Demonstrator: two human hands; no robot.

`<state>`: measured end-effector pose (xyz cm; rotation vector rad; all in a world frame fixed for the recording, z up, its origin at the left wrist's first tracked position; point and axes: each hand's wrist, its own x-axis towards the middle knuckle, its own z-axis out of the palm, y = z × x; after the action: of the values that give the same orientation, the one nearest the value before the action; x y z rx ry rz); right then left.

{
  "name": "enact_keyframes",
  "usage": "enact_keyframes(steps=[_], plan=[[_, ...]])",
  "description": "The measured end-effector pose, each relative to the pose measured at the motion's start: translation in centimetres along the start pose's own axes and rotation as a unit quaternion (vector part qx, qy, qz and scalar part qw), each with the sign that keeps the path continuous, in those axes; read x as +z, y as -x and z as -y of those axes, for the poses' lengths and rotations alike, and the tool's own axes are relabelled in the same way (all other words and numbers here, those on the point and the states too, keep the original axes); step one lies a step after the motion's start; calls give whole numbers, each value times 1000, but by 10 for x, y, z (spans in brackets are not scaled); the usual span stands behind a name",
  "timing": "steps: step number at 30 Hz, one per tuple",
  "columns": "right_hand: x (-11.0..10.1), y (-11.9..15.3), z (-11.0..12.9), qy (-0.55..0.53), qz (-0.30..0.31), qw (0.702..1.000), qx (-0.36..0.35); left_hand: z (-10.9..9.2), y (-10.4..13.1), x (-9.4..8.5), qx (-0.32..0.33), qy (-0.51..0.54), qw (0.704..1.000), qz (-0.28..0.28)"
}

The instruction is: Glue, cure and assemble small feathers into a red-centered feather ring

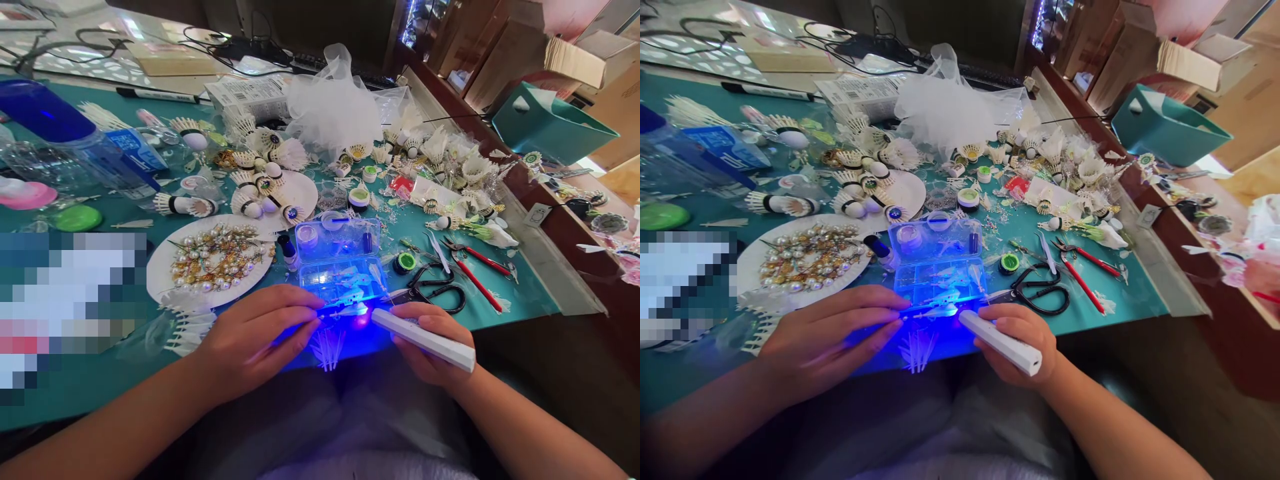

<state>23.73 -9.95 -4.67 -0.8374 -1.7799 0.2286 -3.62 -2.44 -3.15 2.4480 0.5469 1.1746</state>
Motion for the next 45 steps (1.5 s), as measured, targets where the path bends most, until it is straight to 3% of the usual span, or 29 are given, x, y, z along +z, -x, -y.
enact_keyframes(steps=[10,17,28,45], plan=[[-2,2,-7,15,20,1000,-17,2,2,2,-3,0,1000,9],[-8,8,-9,31,65,997,-20,2,0,2,14,-5,1000,24],[-6,7,-8,39,49,998,-18,1,-3,0,17,-35,999,-1],[-5,5,-8,40,51,998,-18,3,3,1,17,-21,999,42]])
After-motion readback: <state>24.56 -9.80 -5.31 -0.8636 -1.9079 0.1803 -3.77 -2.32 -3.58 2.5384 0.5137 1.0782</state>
